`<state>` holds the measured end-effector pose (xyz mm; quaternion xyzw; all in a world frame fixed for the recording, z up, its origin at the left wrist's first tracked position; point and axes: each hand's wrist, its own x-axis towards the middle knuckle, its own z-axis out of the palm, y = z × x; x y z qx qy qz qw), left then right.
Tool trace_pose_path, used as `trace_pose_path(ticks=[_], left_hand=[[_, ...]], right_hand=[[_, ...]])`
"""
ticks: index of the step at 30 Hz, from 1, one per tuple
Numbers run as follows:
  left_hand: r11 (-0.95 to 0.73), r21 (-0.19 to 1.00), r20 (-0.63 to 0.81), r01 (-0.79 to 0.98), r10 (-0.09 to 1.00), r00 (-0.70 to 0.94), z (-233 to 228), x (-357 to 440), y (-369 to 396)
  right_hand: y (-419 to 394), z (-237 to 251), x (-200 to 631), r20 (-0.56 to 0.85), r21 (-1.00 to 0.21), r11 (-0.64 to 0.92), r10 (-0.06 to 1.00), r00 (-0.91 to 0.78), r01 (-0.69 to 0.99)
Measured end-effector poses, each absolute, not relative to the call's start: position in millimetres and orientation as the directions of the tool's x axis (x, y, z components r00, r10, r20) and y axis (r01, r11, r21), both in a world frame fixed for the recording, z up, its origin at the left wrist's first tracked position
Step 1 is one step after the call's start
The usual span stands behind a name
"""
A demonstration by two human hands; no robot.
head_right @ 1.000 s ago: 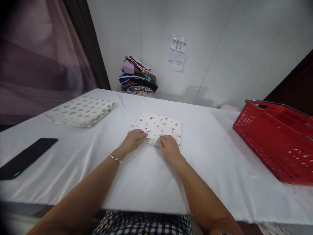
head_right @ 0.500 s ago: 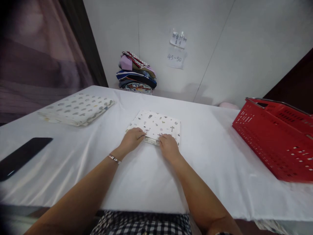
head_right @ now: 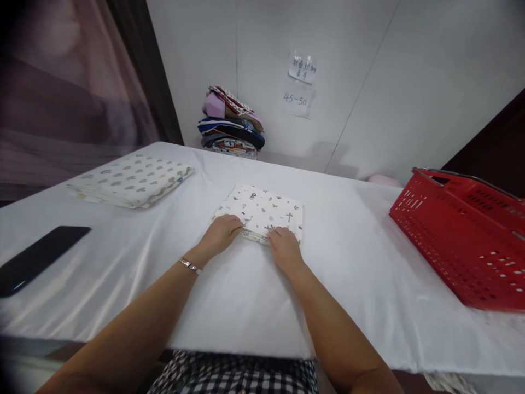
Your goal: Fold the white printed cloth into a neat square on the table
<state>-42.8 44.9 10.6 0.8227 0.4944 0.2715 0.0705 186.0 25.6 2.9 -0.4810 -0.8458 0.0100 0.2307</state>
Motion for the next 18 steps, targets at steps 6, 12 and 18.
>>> trace_pose_path(ticks=[6,12,18], left_hand=[[-0.499,0.454,0.34,0.738,0.863,0.374,11,-57,48],[-0.285,0.44,0.329,0.851,0.933,0.142,16,-68,50],[-0.182,0.446,0.356,0.876,0.934,0.012,11,-66,51]], right_hand=[[23,4,189,0.389,-0.273,0.56,0.808,-0.443,0.782],[23,4,191,0.371,-0.312,0.554,0.819,-0.438,0.772],[17,12,205,0.343,-0.453,0.499,0.863,-0.372,0.739]])
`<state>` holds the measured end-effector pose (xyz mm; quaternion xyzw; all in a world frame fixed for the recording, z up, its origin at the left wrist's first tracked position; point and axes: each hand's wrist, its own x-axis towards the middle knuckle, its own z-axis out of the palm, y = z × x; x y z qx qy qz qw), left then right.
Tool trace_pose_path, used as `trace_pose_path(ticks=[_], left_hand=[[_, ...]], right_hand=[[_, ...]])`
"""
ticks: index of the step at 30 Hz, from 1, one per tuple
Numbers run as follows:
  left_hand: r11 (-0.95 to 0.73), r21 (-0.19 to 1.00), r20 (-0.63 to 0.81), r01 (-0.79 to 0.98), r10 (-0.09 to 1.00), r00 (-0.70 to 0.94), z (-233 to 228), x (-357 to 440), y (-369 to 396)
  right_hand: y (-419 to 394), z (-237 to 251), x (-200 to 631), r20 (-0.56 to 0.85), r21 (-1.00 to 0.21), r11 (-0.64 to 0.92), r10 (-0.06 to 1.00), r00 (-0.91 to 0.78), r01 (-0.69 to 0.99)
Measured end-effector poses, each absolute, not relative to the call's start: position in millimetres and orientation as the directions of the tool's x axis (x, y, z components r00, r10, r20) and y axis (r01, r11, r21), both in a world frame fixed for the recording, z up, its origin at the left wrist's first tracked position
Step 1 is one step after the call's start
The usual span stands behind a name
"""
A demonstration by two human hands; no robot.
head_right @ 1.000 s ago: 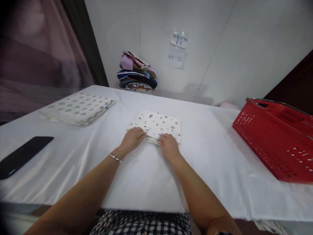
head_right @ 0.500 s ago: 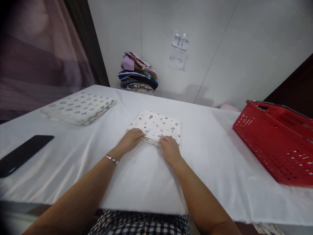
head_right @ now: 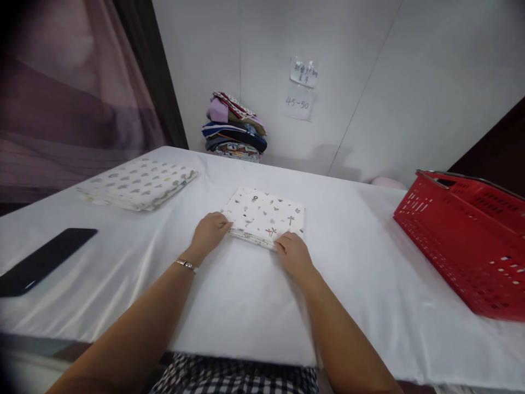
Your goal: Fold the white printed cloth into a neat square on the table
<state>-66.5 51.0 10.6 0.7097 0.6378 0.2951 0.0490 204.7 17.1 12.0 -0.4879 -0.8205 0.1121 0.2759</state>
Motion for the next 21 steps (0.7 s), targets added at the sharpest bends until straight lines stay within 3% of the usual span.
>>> trace_pose_path(ticks=[4,9,14,18,21], left_hand=[[-0.073,0.478,0.33,0.875,0.938,-0.102,11,-67,51],[0.07,0.607,0.267,0.791,0.92,-0.286,9,-69,53],[0.131,0.662,0.234,0.738,0.9,-0.369,4,-70,55],[0.167,0.666,0.178,0.727,0.91,-0.373,4,-72,56],[0.177,0.654,0.155,0.735,0.92,-0.36,7,-71,55]], right_hand=[[11,14,218,0.349,-0.502,0.44,0.891,-0.291,0.744],[11,7,224,0.34,-0.553,0.364,0.92,-0.196,0.75],[18,-6,232,0.34,-0.678,0.215,0.94,0.04,0.703],[25,-15,236,0.224,-0.803,0.049,0.948,0.225,0.594],[34,-19,239,0.098,-0.844,-0.045,0.966,0.237,0.534]])
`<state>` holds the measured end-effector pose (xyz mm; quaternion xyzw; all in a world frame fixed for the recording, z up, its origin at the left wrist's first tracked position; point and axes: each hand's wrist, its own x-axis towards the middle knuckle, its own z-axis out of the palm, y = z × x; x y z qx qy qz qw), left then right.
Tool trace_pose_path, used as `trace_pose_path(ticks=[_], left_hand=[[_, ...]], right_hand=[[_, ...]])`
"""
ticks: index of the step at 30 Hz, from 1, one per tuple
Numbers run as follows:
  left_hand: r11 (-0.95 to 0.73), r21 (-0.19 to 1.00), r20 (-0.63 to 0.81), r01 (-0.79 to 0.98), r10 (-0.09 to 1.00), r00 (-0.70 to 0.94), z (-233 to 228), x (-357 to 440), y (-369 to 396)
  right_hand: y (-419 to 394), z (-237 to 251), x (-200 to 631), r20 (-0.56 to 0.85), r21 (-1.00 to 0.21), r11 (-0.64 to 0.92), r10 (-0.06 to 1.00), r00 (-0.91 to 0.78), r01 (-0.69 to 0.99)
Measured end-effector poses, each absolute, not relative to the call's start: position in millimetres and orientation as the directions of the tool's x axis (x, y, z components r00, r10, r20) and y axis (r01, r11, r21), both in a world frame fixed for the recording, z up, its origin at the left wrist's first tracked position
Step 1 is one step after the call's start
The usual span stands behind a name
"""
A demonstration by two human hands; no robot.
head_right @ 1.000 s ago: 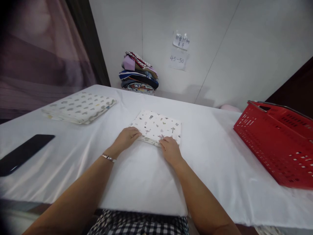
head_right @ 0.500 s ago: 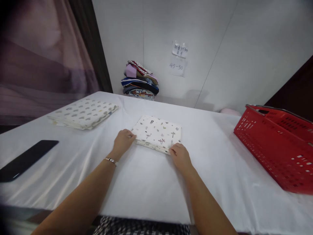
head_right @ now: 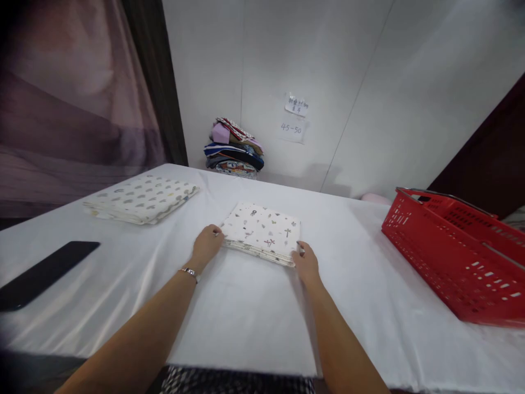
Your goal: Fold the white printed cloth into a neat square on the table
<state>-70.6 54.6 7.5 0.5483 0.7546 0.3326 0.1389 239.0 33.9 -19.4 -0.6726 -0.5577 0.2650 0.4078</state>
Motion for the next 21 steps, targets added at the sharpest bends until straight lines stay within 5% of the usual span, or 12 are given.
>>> trace_pose_path(ticks=[8,11,16,21], left_hand=[[0.105,0.62,0.051,0.777,0.984,-0.173,15,-57,31],[0.139,0.644,-0.034,0.752,0.988,-0.154,15,-58,25],[0.208,0.674,-0.066,0.709,0.973,-0.223,16,-61,25],[0.219,0.659,-0.052,0.72,0.968,-0.247,13,-61,25]], right_hand=[[62,-2,287,0.071,-0.833,-0.063,0.973,0.22,0.55],[65,10,288,0.184,-0.759,0.009,0.962,0.202,0.651],[61,14,247,0.369,-0.519,0.311,0.922,-0.12,0.796],[48,2,218,0.095,-0.204,0.337,0.941,-0.325,0.919]])
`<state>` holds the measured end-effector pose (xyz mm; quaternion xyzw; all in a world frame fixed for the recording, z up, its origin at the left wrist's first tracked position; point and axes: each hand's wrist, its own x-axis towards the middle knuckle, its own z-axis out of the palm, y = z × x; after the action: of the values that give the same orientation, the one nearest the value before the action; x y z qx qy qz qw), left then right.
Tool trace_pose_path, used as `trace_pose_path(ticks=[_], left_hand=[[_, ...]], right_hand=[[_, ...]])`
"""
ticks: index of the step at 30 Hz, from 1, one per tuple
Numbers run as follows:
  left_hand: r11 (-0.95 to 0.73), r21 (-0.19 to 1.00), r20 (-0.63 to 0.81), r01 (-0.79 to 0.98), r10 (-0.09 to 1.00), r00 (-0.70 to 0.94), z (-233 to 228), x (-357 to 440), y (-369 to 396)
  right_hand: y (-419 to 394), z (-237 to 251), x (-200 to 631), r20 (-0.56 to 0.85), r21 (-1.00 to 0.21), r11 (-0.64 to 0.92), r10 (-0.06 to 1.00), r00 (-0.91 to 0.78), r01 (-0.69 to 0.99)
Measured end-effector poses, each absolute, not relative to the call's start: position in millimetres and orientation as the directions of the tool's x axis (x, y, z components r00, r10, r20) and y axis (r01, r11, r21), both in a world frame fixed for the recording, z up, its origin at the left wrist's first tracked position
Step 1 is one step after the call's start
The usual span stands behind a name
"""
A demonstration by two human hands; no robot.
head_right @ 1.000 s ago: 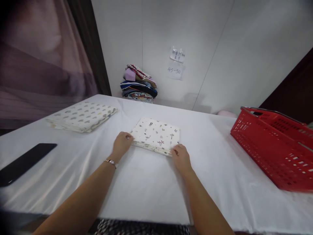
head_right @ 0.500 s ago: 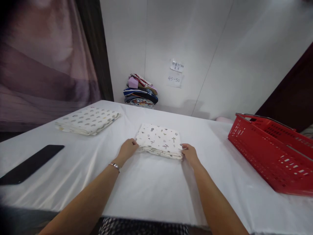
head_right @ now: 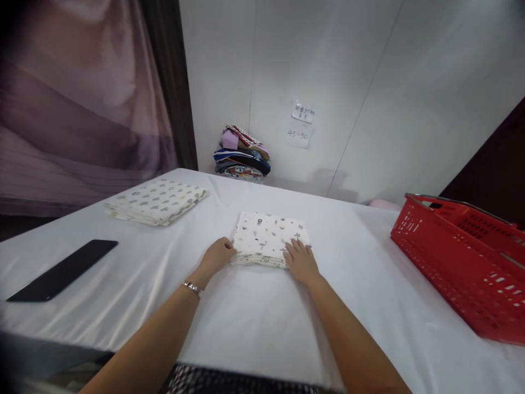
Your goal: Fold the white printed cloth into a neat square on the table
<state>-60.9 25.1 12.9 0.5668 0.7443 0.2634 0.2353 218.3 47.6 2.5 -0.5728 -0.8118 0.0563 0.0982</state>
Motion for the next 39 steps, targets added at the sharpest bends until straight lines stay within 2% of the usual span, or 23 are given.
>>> trace_pose_path(ticks=[3,6,9,11,13,16,23,27,29,33,36,39], left_hand=[[0.219,0.646,-0.047,0.731,0.967,-0.249,15,-59,24],[0.116,0.565,0.102,0.817,0.973,-0.208,23,-48,25],[-0.102,0.394,0.305,0.914,0.952,-0.025,31,-27,31],[-0.232,0.292,0.354,0.928,0.927,0.121,31,-15,38],[-0.278,0.25,0.302,0.928,0.933,0.198,24,-9,46],[-0.236,0.245,0.181,0.94,0.964,0.195,8,-12,55],[-0.251,0.189,0.214,0.949,0.954,0.209,-6,-19,57],[-0.231,0.203,0.155,0.952,0.967,0.201,-4,-18,58],[-0.227,0.204,0.145,0.952,0.969,0.2,-4,-18,58],[-0.221,0.218,0.125,0.95,0.972,0.198,-3,-19,55],[-0.217,0.237,0.108,0.947,0.975,0.196,0,-19,52],[-0.194,0.264,0.021,0.945,0.981,0.195,9,-19,58]], right_hand=[[43,0,216,0.014,-0.123,0.301,0.953,-0.302,0.946],[43,2,217,-0.007,-0.101,0.288,0.957,-0.291,0.952],[44,4,216,-0.012,-0.107,0.282,0.958,-0.285,0.953],[43,4,215,-0.01,-0.114,0.274,0.961,-0.277,0.955],[42,4,214,-0.002,-0.121,0.271,0.962,-0.273,0.955],[39,4,213,0.004,-0.148,0.266,0.963,-0.268,0.953],[61,25,215,-0.132,-0.286,0.221,0.955,-0.267,0.932],[97,33,212,0.07,-0.24,0.227,0.974,-0.217,0.944],[113,27,211,0.117,-0.195,0.227,0.971,-0.207,0.954],[129,4,213,0.005,-0.158,0.175,0.984,-0.177,0.972],[131,-7,216,-0.005,-0.157,0.172,0.984,-0.175,0.972],[130,-8,216,-0.006,-0.155,0.169,0.985,-0.172,0.973]])
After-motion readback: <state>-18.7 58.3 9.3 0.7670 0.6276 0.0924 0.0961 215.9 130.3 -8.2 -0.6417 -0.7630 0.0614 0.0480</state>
